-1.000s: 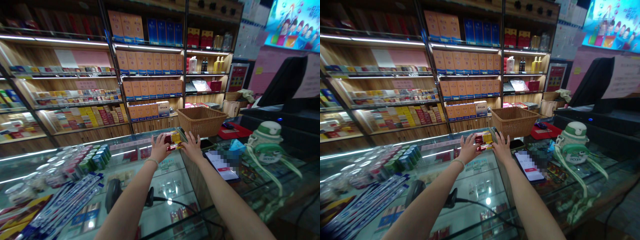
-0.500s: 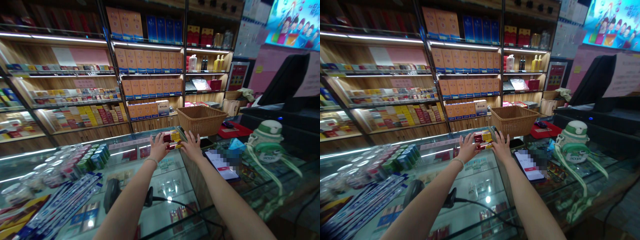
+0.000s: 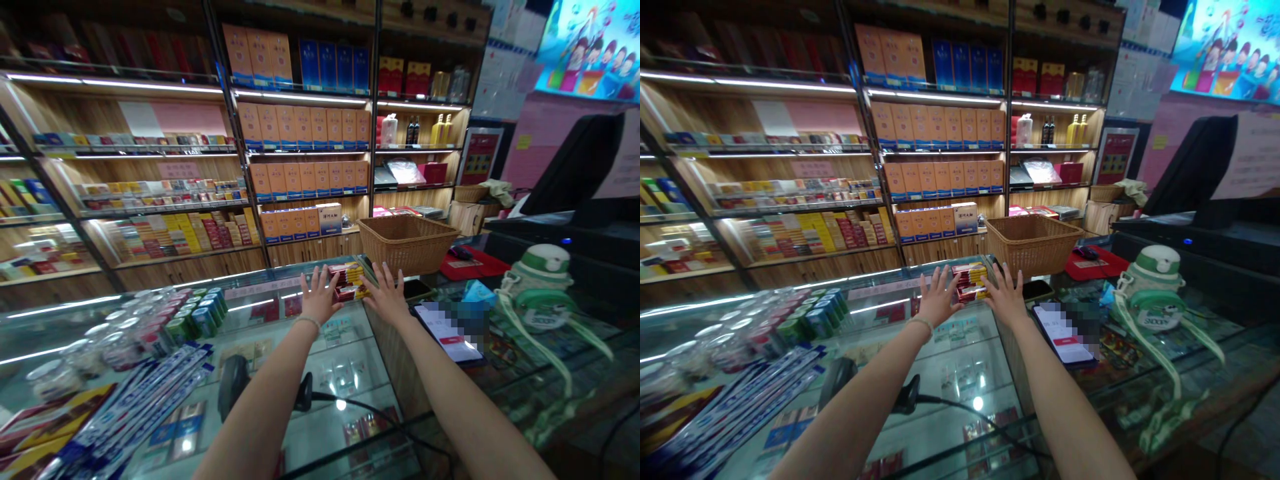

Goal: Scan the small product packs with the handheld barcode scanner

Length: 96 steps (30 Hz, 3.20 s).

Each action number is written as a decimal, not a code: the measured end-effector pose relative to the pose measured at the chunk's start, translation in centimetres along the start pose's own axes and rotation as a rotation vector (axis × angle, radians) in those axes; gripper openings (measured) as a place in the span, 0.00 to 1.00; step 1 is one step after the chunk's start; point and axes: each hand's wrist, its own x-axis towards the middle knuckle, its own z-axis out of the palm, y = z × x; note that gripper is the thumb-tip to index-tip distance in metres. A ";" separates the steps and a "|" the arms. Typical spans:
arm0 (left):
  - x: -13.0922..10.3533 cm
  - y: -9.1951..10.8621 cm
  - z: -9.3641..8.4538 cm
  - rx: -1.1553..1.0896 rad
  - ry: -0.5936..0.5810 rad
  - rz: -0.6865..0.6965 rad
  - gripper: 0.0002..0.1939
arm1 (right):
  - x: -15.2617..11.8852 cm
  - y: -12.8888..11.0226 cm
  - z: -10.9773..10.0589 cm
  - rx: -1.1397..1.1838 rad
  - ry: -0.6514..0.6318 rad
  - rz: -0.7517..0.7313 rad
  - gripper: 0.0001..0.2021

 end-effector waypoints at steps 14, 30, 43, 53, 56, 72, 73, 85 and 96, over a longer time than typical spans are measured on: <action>-1.3 -2.7 -5.1 0.006 -0.040 -0.047 0.46 | 0.4 -0.5 -0.4 -0.051 0.103 -0.035 0.30; -7.1 -10.9 -13.0 0.067 0.112 -0.052 0.34 | 5.5 -14.2 -7.9 0.094 0.121 -0.175 0.29; -14.2 -15.2 -17.4 0.091 0.186 -0.125 0.28 | 4.1 -21.2 -11.6 0.168 0.154 -0.168 0.23; -19.7 -17.2 -19.3 0.129 0.242 -0.162 0.25 | 1.7 -25.1 -13.9 0.183 0.138 -0.165 0.22; -21.1 -18.0 -19.8 0.146 0.242 -0.183 0.25 | 1.4 -26.0 -14.2 0.190 0.143 -0.176 0.22; -28.5 -24.0 -22.4 0.203 0.267 -0.303 0.22 | 0.1 -33.2 -15.3 0.279 0.078 -0.263 0.21; -29.0 -24.4 -22.6 0.212 0.271 -0.311 0.21 | 0.0 -33.6 -15.3 0.286 0.083 -0.269 0.22; -35.4 -28.5 -24.0 0.306 0.227 -0.398 0.20 | -1.8 -40.3 -16.7 0.369 0.007 -0.336 0.24; -40.2 -31.7 -24.6 0.290 0.120 -0.403 0.23 | -2.9 -46.2 -17.7 0.456 -0.134 -0.406 0.26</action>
